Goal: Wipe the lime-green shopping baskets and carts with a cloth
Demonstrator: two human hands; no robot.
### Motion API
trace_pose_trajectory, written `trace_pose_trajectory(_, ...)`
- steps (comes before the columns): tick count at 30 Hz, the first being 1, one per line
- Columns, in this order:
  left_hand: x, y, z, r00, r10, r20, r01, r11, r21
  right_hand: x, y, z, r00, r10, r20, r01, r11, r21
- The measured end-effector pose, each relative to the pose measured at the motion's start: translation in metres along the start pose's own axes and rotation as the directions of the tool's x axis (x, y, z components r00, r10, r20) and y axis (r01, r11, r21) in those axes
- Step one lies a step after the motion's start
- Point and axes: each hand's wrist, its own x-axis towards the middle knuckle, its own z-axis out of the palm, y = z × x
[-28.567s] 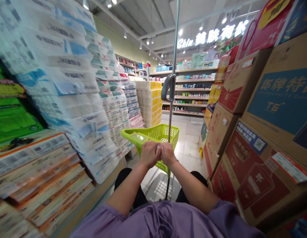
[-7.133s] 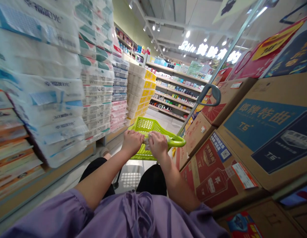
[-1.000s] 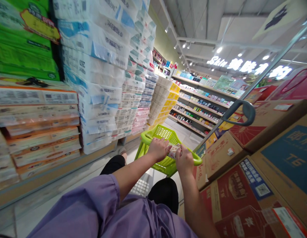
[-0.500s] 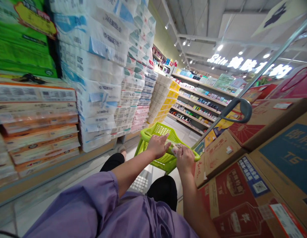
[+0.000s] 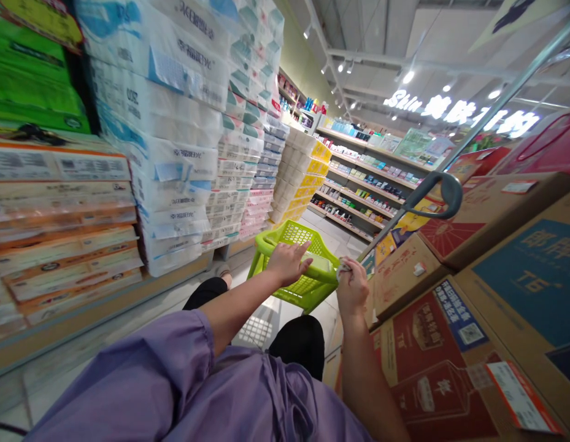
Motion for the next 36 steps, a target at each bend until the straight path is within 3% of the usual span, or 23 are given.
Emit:
trace_pose_trajectory(2, 0.000, 0.001, 0.000, 1.000, 0.001, 0.001, -0.001, 1.000, 0.008, 0.005, 0.001, -0.003, 0.997, 0.021, -0.079, -0.029, 0.995, -0.097)
trace_pose_trajectory(3, 0.000, 0.001, 0.000, 1.000, 0.004, -0.002, -0.003, 1.000, 0.014, 0.005, -0.001, -0.001, 0.998, 0.004, -0.061, -0.013, 0.989, -0.146)
trace_pose_trajectory(7, 0.002, -0.001, 0.005, 1.000, 0.015, -0.017, -0.014, 0.999, 0.037, -0.008, -0.025, 0.020, 0.974, -0.045, 0.224, 0.097, 0.969, -0.226)
trace_pose_trajectory(11, 0.003, -0.005, 0.005, 0.999, 0.007, -0.035, -0.006, 1.000, 0.024, -0.022, -0.052, 0.042, 0.961, -0.069, 0.267, 0.129, 0.968, -0.214)
trace_pose_trajectory(14, 0.004, -0.008, 0.003, 1.000, 0.008, -0.026, -0.007, 1.000, 0.013, -0.021, -0.058, 0.044, 0.949, -0.117, 0.294, 0.165, 0.976, -0.145)
trace_pose_trajectory(19, 0.003, -0.012, 0.003, 1.000, 0.027, -0.013, -0.027, 1.000, 0.002, -0.012, -0.032, 0.023, 0.952, -0.068, 0.299, 0.111, 0.985, -0.130)
trace_pose_trajectory(22, 0.001, -0.013, 0.004, 0.999, 0.040, -0.011, -0.039, 0.999, 0.002, -0.010, -0.004, 0.005, 0.962, 0.037, 0.272, 0.042, 0.960, -0.277)
trace_pose_trajectory(26, -0.002, -0.010, 0.003, 0.999, 0.048, -0.014, -0.047, 0.999, 0.017, -0.008, 0.020, -0.008, 0.963, 0.069, 0.260, 0.032, 0.930, -0.367)
trace_pose_trajectory(30, 0.006, -0.015, 0.001, 0.998, 0.033, 0.044, -0.035, 0.999, 0.027, -0.004, 0.019, -0.003, 0.955, 0.088, 0.284, 0.020, 0.934, -0.355)
trace_pose_trajectory(36, 0.031, -0.056, 0.000, 0.990, -0.048, 0.133, 0.037, 0.996, 0.080, -0.005, -0.006, 0.016, 0.947, 0.034, 0.320, 0.079, 0.939, -0.334)
